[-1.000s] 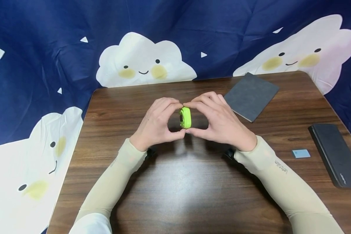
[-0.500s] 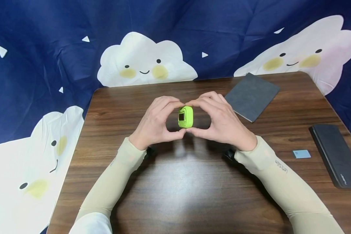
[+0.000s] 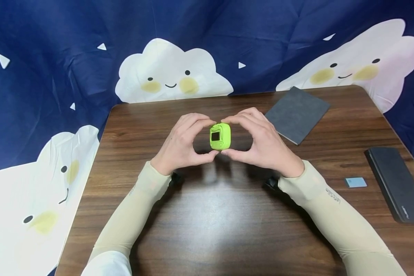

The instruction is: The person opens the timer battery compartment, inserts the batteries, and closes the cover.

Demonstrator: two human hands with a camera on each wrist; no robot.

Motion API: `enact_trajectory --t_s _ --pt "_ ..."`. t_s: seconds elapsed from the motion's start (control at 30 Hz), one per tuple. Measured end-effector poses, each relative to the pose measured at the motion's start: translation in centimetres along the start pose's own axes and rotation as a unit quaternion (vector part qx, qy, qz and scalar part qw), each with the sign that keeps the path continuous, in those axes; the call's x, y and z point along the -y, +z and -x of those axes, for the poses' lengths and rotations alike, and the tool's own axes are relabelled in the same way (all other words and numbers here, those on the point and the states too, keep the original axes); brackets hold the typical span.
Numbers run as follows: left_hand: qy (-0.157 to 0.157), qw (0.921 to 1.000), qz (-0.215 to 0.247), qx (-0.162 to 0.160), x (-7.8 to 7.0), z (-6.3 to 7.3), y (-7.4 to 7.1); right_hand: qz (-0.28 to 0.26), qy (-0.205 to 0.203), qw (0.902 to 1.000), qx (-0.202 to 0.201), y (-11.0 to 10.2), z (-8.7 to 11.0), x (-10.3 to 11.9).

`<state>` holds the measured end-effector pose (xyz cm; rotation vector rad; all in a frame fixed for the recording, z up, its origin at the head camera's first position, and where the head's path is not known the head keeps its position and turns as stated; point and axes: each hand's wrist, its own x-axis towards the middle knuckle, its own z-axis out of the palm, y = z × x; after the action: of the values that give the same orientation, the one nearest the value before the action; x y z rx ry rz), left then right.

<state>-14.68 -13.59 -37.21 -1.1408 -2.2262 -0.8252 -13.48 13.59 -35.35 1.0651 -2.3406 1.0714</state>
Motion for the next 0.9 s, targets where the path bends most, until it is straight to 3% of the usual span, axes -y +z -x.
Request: enact_trajectory --t_s 0.37,0.9 --pt "-0.008 0.9999 0.009 -0.001 0.10 -0.03 -0.18 -0.057 0.044 0.9974 0.005 0.00 0.26 -0.30" --pt "-0.009 0.9996 0.018 -0.019 -0.11 -0.12 -0.66 -0.037 0.046 0.9982 0.013 -0.62 0.38 -0.86"
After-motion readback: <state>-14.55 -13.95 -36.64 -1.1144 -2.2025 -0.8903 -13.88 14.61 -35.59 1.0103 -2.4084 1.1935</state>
